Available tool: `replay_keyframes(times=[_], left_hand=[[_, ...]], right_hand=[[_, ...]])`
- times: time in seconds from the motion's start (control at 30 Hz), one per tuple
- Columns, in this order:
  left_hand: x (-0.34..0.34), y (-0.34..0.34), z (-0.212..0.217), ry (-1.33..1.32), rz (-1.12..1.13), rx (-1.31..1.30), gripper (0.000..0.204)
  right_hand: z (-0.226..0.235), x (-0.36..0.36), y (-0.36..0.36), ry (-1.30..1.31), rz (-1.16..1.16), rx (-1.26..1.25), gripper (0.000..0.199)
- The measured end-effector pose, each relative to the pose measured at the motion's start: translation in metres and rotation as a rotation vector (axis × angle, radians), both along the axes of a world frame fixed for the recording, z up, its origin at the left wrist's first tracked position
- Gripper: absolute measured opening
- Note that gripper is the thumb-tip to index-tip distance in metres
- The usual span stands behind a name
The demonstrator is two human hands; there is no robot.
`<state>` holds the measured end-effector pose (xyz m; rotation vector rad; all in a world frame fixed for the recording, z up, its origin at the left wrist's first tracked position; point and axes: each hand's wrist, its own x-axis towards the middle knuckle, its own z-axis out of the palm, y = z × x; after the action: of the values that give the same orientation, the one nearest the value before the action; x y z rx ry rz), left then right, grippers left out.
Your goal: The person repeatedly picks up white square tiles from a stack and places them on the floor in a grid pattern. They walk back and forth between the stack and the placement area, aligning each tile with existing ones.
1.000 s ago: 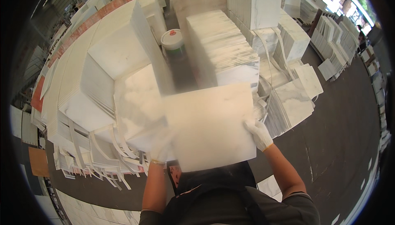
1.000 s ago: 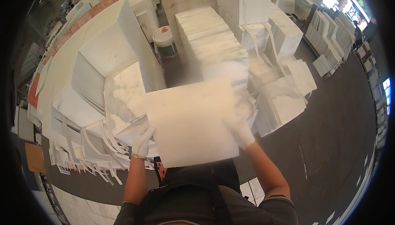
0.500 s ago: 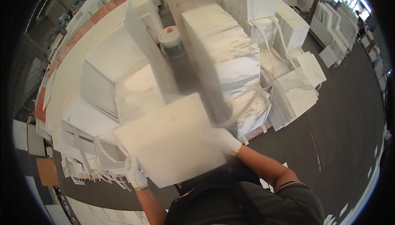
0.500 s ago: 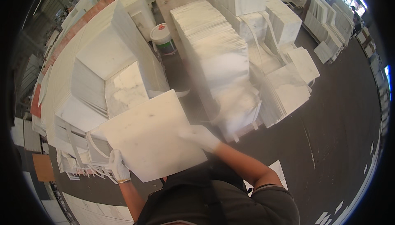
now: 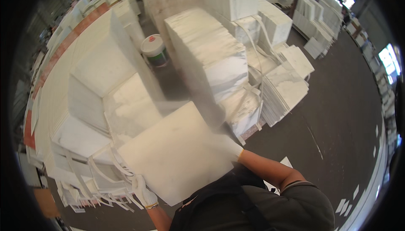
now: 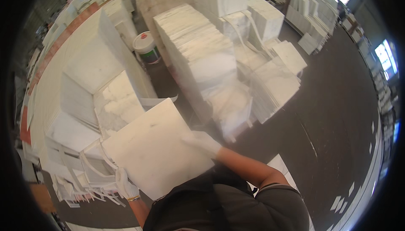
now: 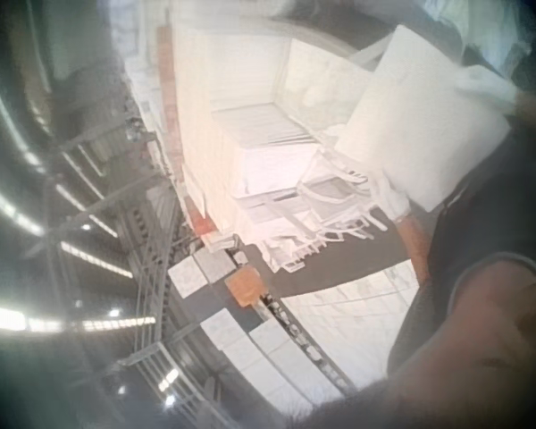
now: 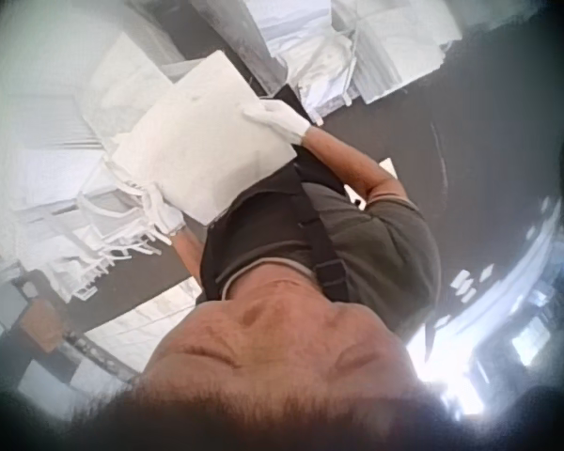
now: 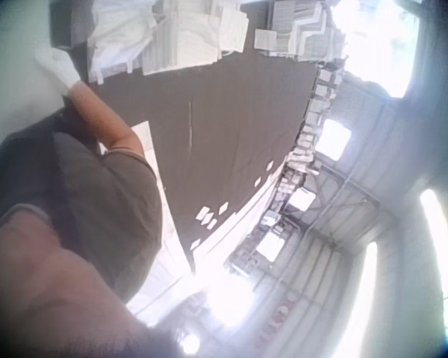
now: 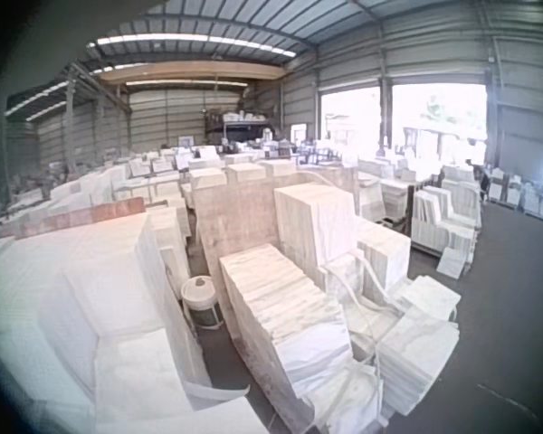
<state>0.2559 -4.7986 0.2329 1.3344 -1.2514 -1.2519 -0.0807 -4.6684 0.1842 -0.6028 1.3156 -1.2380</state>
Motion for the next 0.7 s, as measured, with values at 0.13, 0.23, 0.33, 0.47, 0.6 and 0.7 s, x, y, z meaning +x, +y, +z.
replay_keyframes(times=[0.13, 0.23, 0.33, 0.47, 0.6, 0.7], left_hand=[[-0.021, -0.014, -0.021, 0.197, -0.111, 0.130, 0.016], [-0.046, -0.017, -0.032, 0.183, -0.286, 0.219, 0.020], [-0.077, -0.016, -0.033, 0.097, -0.402, 0.234, 0.022], [-0.120, -0.017, -0.023, -0.038, -0.488, 0.105, 0.023], [-0.167, -0.014, -0.012, -0.102, -0.598, 0.122, 0.024], [-0.224, 0.005, -0.016, -0.079, -0.610, 0.237, 0.027]], right_hand=[[-0.001, 0.008, 0.031, 0.045, -0.228, 0.145, 0.046], [0.000, 0.012, 0.062, 0.083, -0.393, 0.207, 0.047], [0.004, 0.010, 0.095, 0.080, -0.448, 0.255, 0.047], [0.001, -0.010, 0.108, -0.045, -0.624, 0.220, 0.049], [-0.023, -0.055, 0.124, -0.017, -0.613, 0.218, 0.050], [-0.052, -0.103, 0.146, 0.043, -0.633, 0.181, 0.049]])
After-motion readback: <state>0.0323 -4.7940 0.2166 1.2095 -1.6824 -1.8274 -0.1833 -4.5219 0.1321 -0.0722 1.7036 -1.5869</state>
